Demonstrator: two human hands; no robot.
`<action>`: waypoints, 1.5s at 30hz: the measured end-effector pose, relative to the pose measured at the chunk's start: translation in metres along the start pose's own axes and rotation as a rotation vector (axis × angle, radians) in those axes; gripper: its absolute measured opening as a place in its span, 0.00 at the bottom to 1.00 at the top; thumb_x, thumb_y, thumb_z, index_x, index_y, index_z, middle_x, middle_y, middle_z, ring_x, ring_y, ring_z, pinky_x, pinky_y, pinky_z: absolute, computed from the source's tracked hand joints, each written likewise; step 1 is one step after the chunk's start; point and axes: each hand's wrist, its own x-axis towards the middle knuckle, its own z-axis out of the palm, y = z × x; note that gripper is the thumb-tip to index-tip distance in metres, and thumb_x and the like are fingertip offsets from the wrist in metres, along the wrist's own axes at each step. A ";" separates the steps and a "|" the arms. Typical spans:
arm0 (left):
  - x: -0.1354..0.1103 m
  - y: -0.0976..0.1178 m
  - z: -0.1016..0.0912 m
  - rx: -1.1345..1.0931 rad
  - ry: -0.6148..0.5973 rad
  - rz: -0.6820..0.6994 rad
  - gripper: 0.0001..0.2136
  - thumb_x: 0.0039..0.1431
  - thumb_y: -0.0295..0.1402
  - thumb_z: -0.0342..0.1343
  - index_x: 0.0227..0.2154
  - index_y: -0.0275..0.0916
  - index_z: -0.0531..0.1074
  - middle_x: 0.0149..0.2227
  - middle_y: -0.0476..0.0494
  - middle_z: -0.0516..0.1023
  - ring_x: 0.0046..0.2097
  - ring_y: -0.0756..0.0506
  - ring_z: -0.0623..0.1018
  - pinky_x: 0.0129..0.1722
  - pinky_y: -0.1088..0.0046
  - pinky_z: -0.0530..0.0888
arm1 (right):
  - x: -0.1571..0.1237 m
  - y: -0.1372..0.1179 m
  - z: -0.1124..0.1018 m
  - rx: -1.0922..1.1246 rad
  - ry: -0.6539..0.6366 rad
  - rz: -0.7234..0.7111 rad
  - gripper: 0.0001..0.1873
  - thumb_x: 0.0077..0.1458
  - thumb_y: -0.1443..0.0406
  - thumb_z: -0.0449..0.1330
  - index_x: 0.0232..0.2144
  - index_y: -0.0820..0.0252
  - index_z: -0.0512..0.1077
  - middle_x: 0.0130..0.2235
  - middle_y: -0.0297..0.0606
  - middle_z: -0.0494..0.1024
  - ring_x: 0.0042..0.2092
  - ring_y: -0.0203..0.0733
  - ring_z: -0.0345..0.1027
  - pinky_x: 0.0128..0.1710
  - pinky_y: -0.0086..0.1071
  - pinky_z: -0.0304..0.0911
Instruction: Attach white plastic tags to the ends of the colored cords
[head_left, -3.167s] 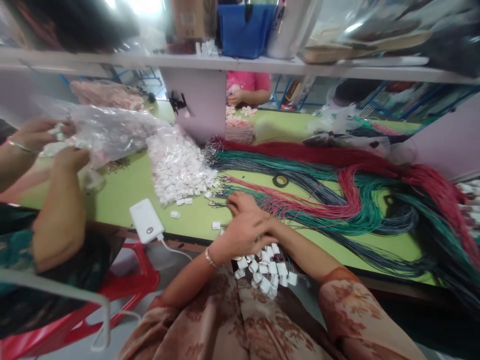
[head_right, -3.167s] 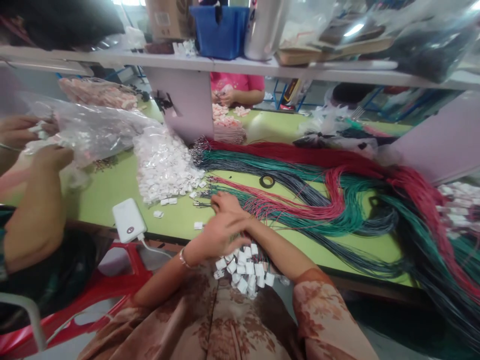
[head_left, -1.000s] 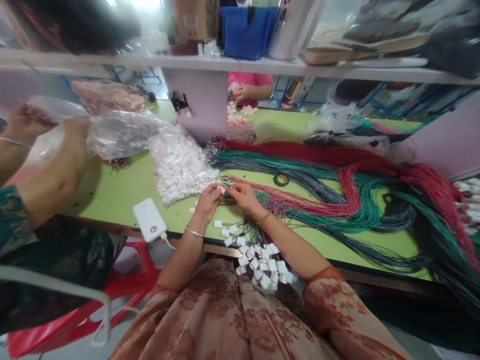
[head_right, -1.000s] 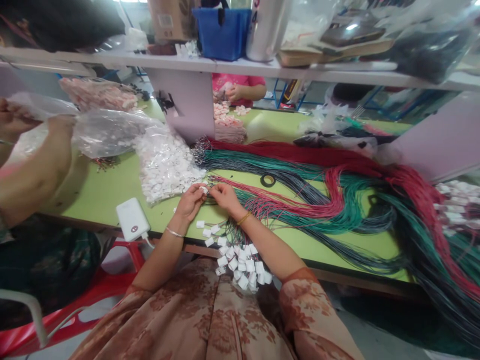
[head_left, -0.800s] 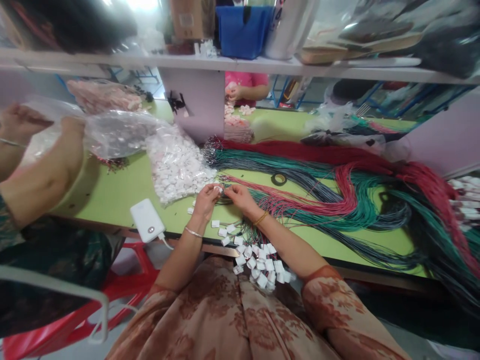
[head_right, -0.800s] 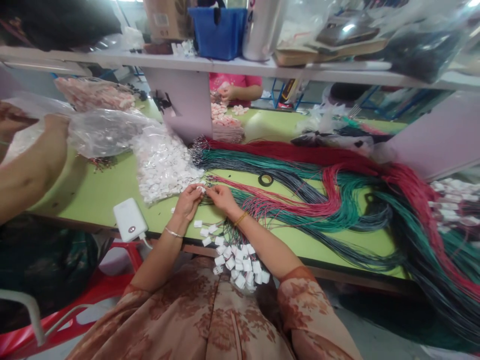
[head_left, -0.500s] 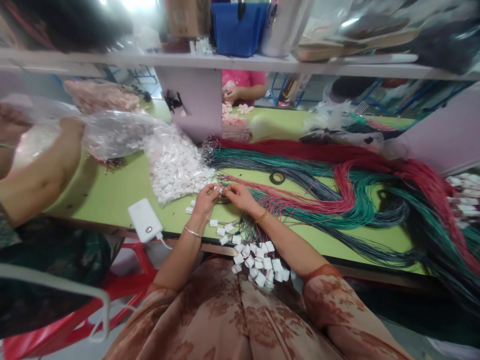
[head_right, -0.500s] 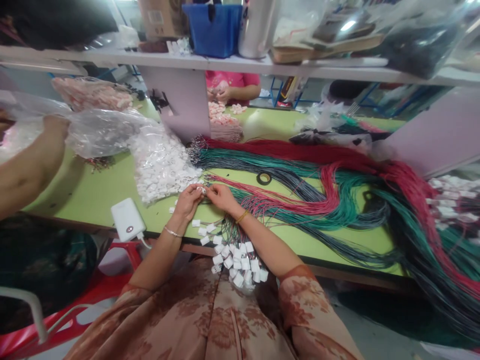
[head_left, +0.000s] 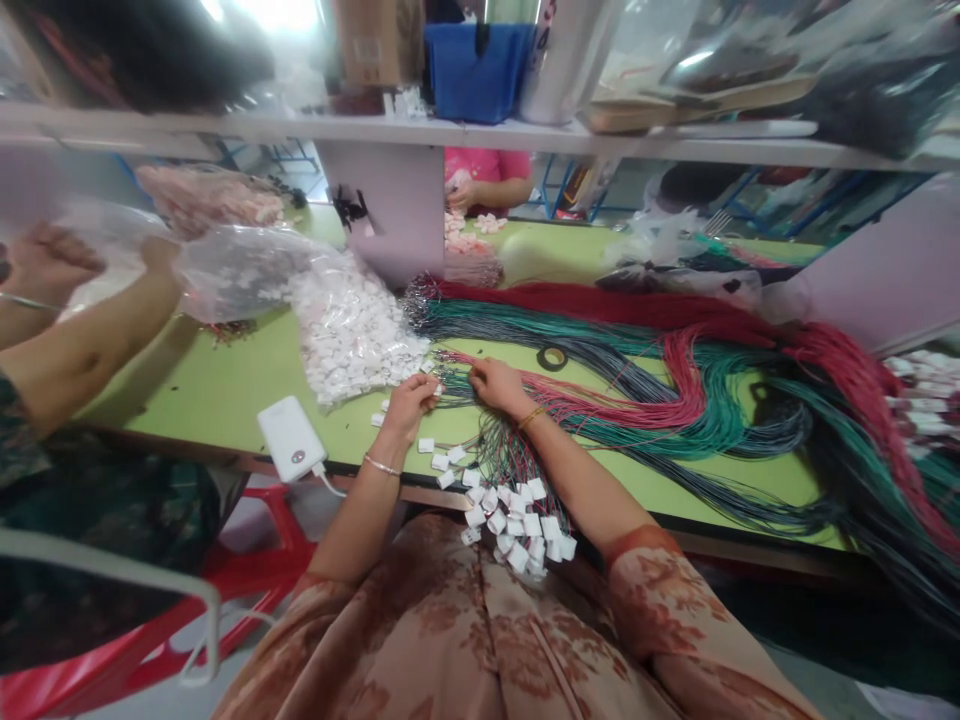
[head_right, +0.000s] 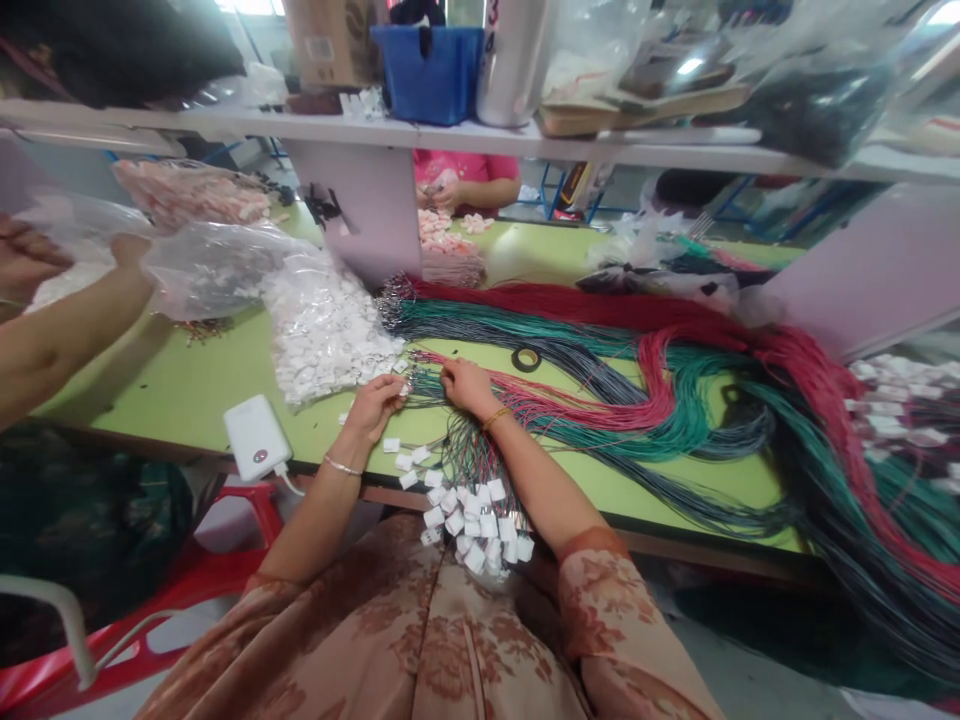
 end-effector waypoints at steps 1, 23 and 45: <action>0.000 -0.001 0.000 -0.003 -0.004 0.004 0.09 0.39 0.30 0.65 0.25 0.34 0.73 0.25 0.47 0.75 0.25 0.54 0.70 0.23 0.79 0.64 | 0.000 0.002 0.001 0.012 -0.003 -0.010 0.11 0.57 0.64 0.52 0.34 0.59 0.74 0.39 0.42 0.75 0.38 0.42 0.65 0.36 0.31 0.55; 0.009 -0.016 0.002 -0.328 -0.082 -0.005 0.08 0.49 0.28 0.64 0.33 0.35 0.74 0.30 0.47 0.75 0.30 0.53 0.73 0.32 0.77 0.69 | -0.008 -0.034 0.001 0.773 0.062 -0.117 0.12 0.48 0.59 0.56 0.24 0.63 0.71 0.23 0.31 0.68 0.26 0.32 0.55 0.28 0.27 0.52; 0.004 -0.019 0.010 -0.197 0.018 0.009 0.10 0.43 0.31 0.68 0.27 0.34 0.72 0.26 0.49 0.73 0.27 0.54 0.71 0.30 0.77 0.69 | -0.016 -0.035 0.015 0.434 0.156 -0.251 0.08 0.51 0.65 0.54 0.23 0.61 0.68 0.21 0.33 0.67 0.24 0.34 0.53 0.26 0.28 0.46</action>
